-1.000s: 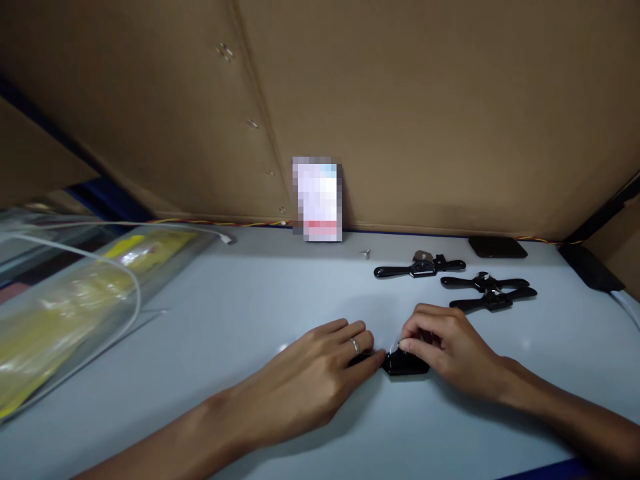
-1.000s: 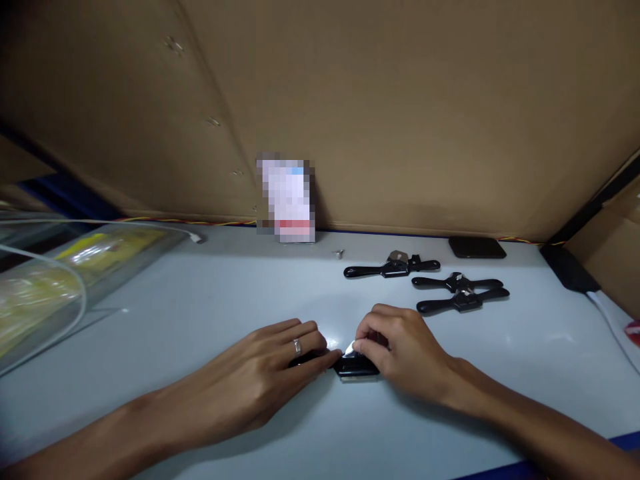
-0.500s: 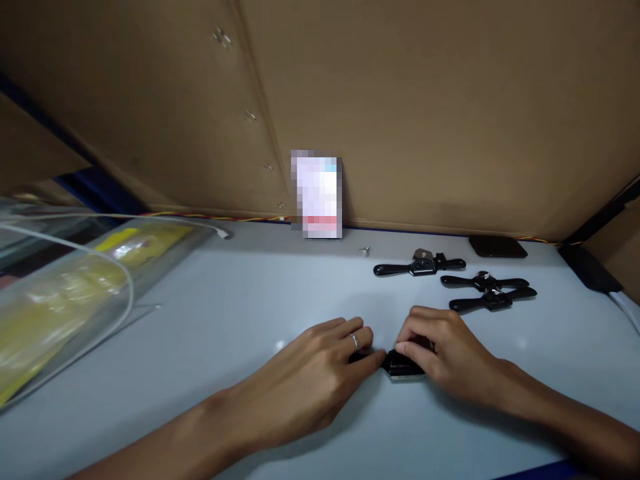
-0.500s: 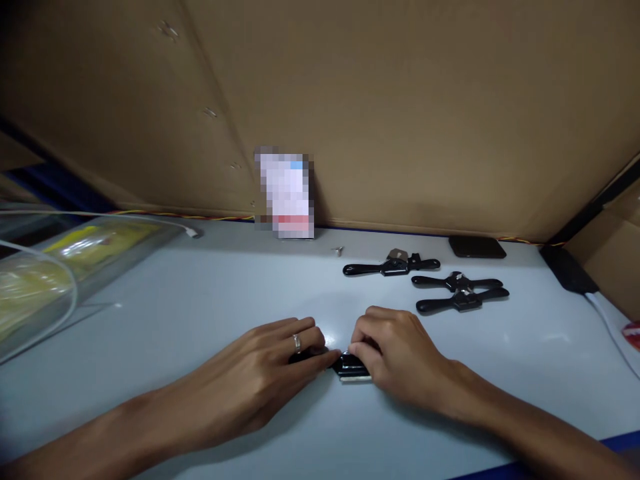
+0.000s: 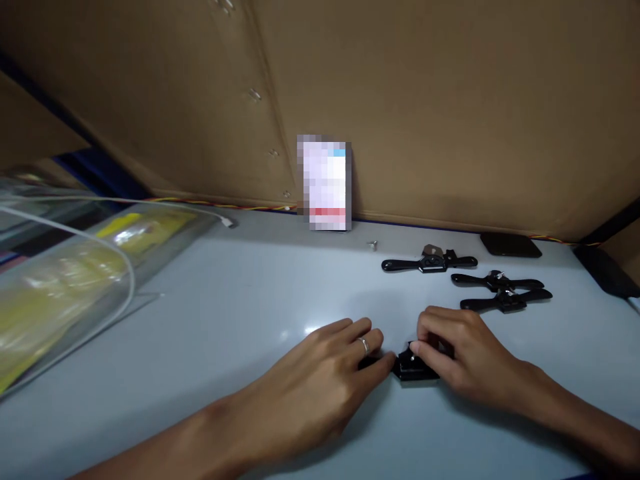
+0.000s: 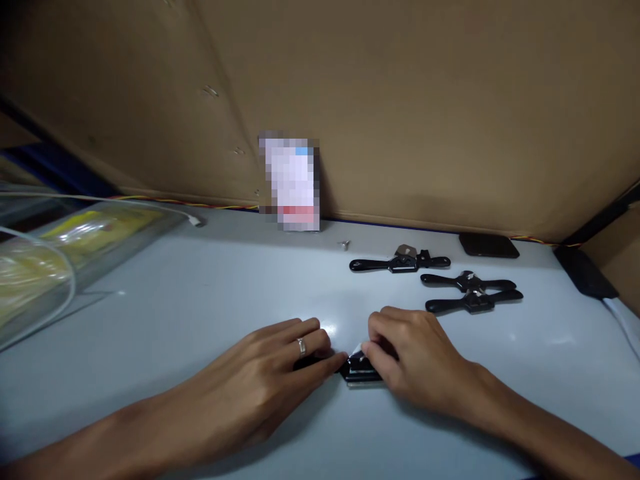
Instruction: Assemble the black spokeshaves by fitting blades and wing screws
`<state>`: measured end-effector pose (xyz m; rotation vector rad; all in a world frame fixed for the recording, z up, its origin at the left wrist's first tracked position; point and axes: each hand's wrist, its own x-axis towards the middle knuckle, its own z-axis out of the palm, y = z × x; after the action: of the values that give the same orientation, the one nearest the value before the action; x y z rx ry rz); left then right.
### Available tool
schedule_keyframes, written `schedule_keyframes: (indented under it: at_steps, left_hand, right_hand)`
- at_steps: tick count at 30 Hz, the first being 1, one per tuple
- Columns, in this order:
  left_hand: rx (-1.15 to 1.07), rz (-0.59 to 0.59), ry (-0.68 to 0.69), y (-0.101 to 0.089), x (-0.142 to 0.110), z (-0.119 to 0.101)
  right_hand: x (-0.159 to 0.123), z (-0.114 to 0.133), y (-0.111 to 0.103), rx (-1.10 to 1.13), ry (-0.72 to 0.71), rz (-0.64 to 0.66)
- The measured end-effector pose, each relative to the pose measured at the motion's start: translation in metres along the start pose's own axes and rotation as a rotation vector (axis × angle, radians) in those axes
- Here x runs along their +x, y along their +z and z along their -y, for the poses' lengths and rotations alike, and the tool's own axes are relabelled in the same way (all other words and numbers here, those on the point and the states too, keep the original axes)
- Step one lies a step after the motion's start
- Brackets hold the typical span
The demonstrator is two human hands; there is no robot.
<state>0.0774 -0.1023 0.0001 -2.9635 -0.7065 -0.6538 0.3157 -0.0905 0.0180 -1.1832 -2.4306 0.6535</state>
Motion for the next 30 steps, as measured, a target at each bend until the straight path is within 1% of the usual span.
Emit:
schedule_keyframes:
  at_steps: [3, 5, 9, 11, 15, 17, 19, 22, 24, 27, 28, 30]
  left_hand:
    - [0.005, -0.005, 0.009, 0.000, 0.000, 0.000]
    - [0.000, -0.001, 0.009, 0.001, -0.001, 0.001]
    - [-0.011, 0.016, 0.013, 0.001, -0.002, 0.001]
    - [-0.007, 0.020, 0.020, 0.001, -0.002, 0.002]
    - [-0.010, 0.008, 0.019, 0.001, -0.002, 0.002]
    - [-0.013, 0.015, 0.016, 0.001, -0.002, 0.002]
    - [-0.014, 0.031, 0.012, 0.001, -0.002, 0.001]
    - [-0.012, 0.037, 0.005, 0.001, -0.002, 0.001]
    - [-0.016, 0.036, 0.009, 0.001, -0.002, 0.002]
    - [-0.019, 0.028, 0.009, 0.000, -0.001, 0.002]
    - [-0.018, 0.026, 0.004, 0.000, -0.001, 0.002]
    - [-0.009, 0.019, 0.000, 0.000, -0.001, 0.002]
  right_hand:
    - [-0.006, 0.002, 0.011, -0.243, -0.113, -0.080]
    - [-0.008, 0.002, 0.013, -0.300, -0.132, -0.118]
    - [-0.008, 0.000, 0.005, -0.171, -0.125, -0.142]
    - [-0.008, 0.000, 0.000, -0.142, -0.153, -0.139]
    - [-0.008, 0.003, -0.002, -0.065, -0.239, -0.051]
    - [-0.008, 0.004, 0.000, -0.027, -0.267, -0.035]
    - [-0.008, 0.003, 0.001, -0.059, -0.286, -0.089]
    - [-0.007, 0.000, 0.001, -0.179, -0.311, -0.201]
    - [-0.007, -0.001, 0.000, -0.190, -0.330, -0.193]
    - [-0.007, 0.000, 0.001, -0.135, -0.355, -0.123]
    - [-0.007, -0.001, 0.001, -0.143, -0.355, -0.123]
    - [-0.006, -0.001, 0.002, -0.196, -0.339, -0.165]
